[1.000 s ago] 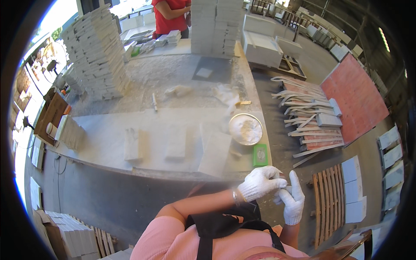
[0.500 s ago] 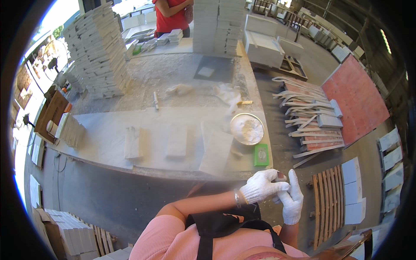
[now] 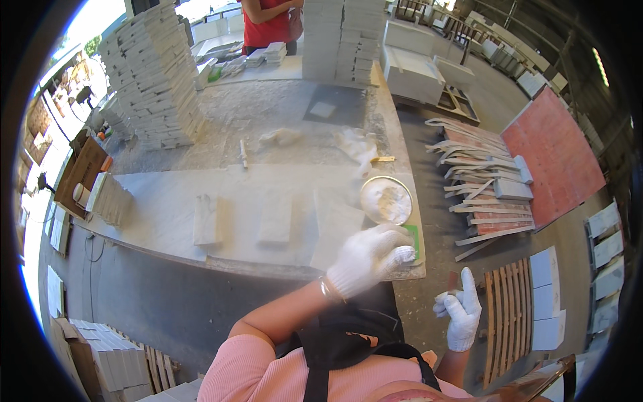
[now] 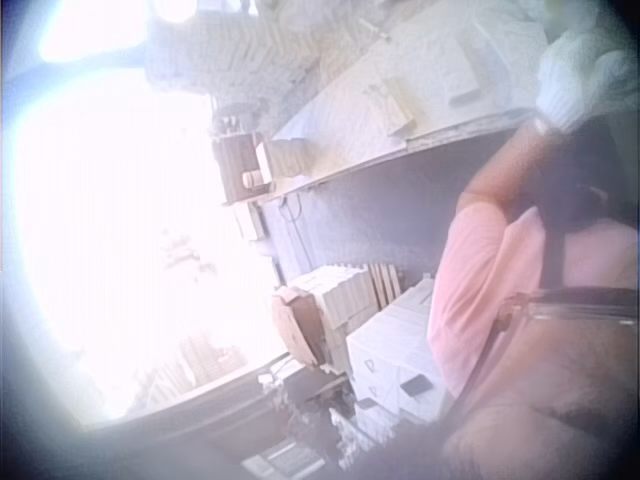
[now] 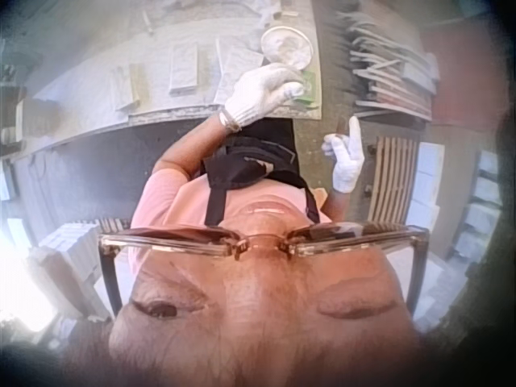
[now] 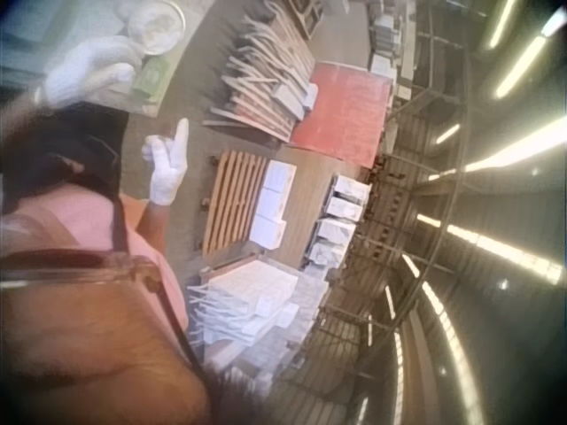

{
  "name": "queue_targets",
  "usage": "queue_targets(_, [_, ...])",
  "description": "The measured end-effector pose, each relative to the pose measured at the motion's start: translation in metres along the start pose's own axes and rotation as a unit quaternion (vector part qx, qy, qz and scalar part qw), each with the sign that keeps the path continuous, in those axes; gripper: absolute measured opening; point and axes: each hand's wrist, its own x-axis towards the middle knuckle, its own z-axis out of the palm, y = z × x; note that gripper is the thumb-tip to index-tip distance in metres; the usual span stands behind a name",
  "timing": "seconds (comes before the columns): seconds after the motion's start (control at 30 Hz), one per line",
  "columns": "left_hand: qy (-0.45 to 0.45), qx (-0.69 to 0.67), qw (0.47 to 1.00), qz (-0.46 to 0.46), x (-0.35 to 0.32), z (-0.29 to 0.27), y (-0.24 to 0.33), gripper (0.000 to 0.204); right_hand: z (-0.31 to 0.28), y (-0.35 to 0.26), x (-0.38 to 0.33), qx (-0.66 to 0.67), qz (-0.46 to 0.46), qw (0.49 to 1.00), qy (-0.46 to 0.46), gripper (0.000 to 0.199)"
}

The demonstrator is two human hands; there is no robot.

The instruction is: The person applies a white paste to rectangular tiles using a small metal spatula, spreading it evenly across each tile's surface. They handle the tiles one at a time, flipping them over and placing them on a workbench in a workshop setting.

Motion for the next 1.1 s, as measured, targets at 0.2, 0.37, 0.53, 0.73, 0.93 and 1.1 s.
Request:
queue_targets(0.2, [-0.092, 0.292, 0.95, 0.054, 0.001, -0.05, -0.031, 0.047, 0.007, 0.005, 0.009, 0.023, 0.01, 0.999, -0.04, 0.063])
queue_targets(0.37, [-0.133, 0.316, 0.934, 0.103, -0.011, -0.069, -0.048, 0.062, 0.018, 0.0, 0.018, 0.018, 0.035, 0.997, -0.061, 0.06])
queue_targets(0.53, [-0.113, 0.385, 0.913, 0.071, -0.002, -0.069, -0.066, 0.064, 0.035, -0.009, 0.025, 0.009, 0.042, 0.995, -0.085, 0.059])
queue_targets(0.73, [-0.229, 0.327, 0.915, 0.053, -0.035, -0.057, -0.036, 0.077, 0.053, -0.021, 0.032, 0.013, 0.04, 0.995, -0.095, 0.052])
queue_targets(0.93, [-0.064, 0.33, 0.933, -0.128, -0.056, -0.092, -0.061, 0.066, 0.072, -0.027, 0.055, -0.047, -0.027, 0.991, -0.118, 0.024])
queue_targets(1.1, [0.064, 0.232, 0.952, -0.191, -0.087, -0.078, -0.047, 0.062, 0.098, -0.034, 0.085, -0.143, -0.085, 0.975, -0.145, 0.016])
